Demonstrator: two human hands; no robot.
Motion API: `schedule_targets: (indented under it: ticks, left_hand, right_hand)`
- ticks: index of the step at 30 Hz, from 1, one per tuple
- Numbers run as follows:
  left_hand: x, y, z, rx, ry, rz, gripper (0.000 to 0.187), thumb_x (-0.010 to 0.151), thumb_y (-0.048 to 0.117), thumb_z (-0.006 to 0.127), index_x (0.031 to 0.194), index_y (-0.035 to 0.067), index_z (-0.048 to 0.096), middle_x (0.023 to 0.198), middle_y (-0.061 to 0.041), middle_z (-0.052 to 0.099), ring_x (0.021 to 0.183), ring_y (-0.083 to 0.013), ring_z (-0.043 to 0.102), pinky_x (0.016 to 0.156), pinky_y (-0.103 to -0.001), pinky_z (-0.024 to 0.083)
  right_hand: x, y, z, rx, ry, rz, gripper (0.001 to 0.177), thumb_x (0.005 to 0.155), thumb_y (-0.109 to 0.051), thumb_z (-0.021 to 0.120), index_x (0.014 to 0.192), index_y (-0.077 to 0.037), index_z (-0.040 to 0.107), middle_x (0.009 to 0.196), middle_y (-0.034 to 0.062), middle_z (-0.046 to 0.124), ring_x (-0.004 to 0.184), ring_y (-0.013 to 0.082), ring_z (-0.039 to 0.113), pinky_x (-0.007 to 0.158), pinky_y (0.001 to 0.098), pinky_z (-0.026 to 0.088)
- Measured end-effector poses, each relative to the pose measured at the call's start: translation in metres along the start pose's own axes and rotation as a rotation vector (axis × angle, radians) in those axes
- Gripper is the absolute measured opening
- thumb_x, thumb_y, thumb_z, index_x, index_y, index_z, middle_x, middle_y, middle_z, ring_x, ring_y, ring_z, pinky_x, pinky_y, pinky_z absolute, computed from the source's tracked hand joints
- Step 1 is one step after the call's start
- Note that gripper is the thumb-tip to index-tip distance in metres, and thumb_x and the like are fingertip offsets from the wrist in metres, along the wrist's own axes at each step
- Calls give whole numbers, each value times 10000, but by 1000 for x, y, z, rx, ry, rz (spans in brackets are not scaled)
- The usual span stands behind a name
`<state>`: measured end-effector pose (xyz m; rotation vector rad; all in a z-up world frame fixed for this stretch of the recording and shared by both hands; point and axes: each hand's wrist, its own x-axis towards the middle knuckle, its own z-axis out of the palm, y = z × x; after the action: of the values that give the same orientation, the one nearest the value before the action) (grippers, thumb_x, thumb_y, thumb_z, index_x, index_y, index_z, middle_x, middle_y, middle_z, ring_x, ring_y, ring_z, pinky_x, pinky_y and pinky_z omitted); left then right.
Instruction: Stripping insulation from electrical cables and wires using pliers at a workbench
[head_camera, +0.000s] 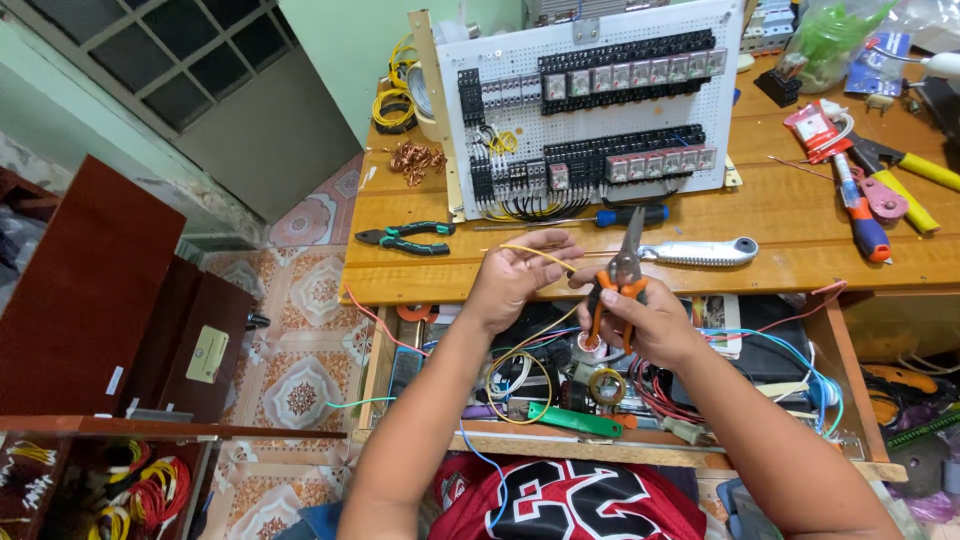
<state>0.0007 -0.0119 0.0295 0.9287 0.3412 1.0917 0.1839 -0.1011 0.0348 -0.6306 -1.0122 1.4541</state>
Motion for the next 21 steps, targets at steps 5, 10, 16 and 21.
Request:
schedule_targets:
  ticks: [5,10,16,21]
  left_hand:
    - [-19,0,-50,201,87,-111,299,1013,-5,559,1280,-130,608,1205,-318,675,1102,-396,701,933,-419,610]
    - [-18,82,-96,391,180,46,269,1019,109,592,1230,-51,638,1090,-285,719,910,-393,758,736,-431,663]
    - [30,194,-186,841,492,253,95,1020,84,609,1109,55,587,900,-195,750,711,-270,771,503,-281,634]
    - [63,202,-313,1080,719,150,72,969,130,736,999,112,673,806,-97,762,614,-165,753,440,-254,621]
  right_hand:
    - [-1,-5,4,60,44,-32,425,974,-150,587,1331,80,567,728,307,646,392,166,519,333,245,407]
    - [4,-8,-3,17,18,-49,473,955,-154,587,1380,50,549,745,287,662,410,152,532,346,210,404]
    - [4,-7,-3,-75,47,-68,472,939,-138,594,1359,74,565,749,304,677,471,193,591,350,215,426]
    - [5,-11,-5,-154,43,-60,489,926,-134,599,1350,106,557,723,301,688,420,182,563,330,214,412]
